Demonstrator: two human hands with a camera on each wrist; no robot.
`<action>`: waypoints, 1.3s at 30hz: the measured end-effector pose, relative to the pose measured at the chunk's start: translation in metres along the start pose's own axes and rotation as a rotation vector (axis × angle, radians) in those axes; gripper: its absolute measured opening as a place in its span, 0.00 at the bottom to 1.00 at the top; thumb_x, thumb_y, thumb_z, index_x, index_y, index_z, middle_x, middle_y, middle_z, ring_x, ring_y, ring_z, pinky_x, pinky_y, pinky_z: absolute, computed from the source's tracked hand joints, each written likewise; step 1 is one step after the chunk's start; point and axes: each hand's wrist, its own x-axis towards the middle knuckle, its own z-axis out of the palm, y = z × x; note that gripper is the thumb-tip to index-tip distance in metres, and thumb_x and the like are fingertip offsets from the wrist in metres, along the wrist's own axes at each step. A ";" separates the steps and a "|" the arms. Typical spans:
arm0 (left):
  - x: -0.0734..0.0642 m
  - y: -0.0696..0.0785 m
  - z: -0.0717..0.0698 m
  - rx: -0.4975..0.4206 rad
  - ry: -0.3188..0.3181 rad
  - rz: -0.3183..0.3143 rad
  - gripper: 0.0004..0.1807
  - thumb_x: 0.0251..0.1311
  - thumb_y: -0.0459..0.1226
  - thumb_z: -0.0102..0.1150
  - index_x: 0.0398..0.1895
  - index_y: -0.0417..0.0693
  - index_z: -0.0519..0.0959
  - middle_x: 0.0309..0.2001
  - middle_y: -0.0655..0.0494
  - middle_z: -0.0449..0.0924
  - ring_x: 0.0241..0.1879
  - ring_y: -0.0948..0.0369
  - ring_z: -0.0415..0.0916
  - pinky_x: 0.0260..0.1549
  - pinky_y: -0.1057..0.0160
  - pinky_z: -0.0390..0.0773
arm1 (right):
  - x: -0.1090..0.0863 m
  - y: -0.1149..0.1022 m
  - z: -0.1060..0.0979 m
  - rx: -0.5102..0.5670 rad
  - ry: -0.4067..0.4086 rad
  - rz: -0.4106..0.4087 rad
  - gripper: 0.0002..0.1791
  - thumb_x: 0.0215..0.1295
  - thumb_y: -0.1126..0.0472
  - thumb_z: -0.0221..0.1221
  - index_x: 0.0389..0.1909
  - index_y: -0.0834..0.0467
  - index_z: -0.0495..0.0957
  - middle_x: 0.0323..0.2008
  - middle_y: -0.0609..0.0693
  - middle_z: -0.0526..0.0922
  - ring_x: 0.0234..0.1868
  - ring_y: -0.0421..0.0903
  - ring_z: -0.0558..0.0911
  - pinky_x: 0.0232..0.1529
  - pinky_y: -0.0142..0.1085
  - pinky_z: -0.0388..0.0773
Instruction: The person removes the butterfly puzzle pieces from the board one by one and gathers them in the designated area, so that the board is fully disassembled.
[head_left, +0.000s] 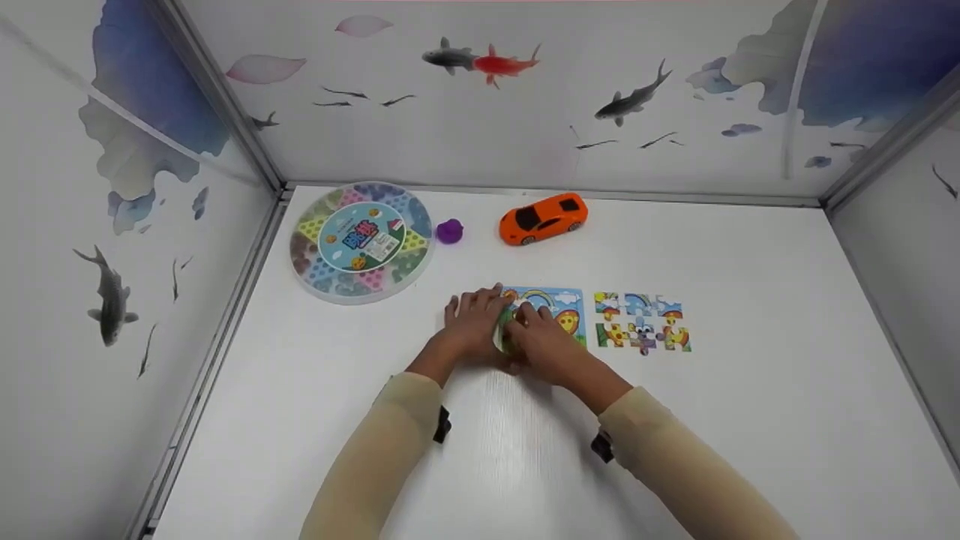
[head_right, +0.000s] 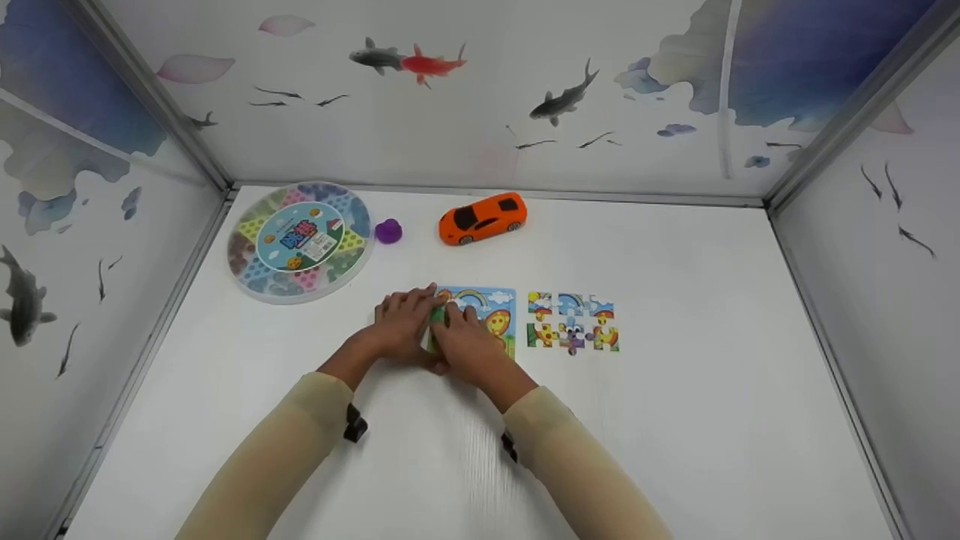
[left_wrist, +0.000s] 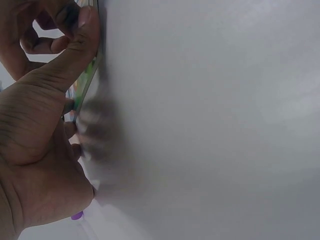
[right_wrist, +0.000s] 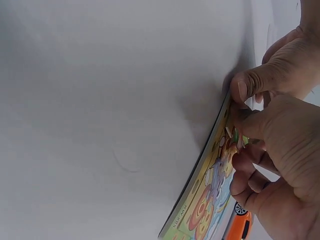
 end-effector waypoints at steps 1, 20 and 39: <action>0.000 0.000 0.000 -0.001 -0.002 0.001 0.68 0.51 0.65 0.84 0.91 0.60 0.54 0.93 0.52 0.43 0.88 0.42 0.44 0.87 0.29 0.40 | -0.001 0.002 0.000 0.003 0.002 -0.010 0.28 0.74 0.51 0.73 0.69 0.56 0.80 0.66 0.60 0.75 0.64 0.63 0.76 0.64 0.55 0.83; 0.002 -0.001 -0.002 -0.004 -0.012 0.009 0.71 0.50 0.67 0.84 0.92 0.62 0.50 0.93 0.53 0.41 0.89 0.43 0.44 0.87 0.30 0.39 | -0.028 0.036 -0.003 -0.279 0.255 -0.200 0.15 0.71 0.48 0.75 0.55 0.44 0.90 0.63 0.50 0.86 0.65 0.59 0.79 0.68 0.68 0.76; 0.001 -0.004 0.001 -0.011 -0.008 0.017 0.71 0.51 0.65 0.84 0.92 0.62 0.50 0.93 0.54 0.39 0.89 0.43 0.43 0.87 0.31 0.39 | -0.095 0.088 -0.001 -0.121 0.278 -0.188 0.16 0.70 0.56 0.76 0.57 0.47 0.91 0.64 0.55 0.86 0.60 0.56 0.83 0.64 0.56 0.85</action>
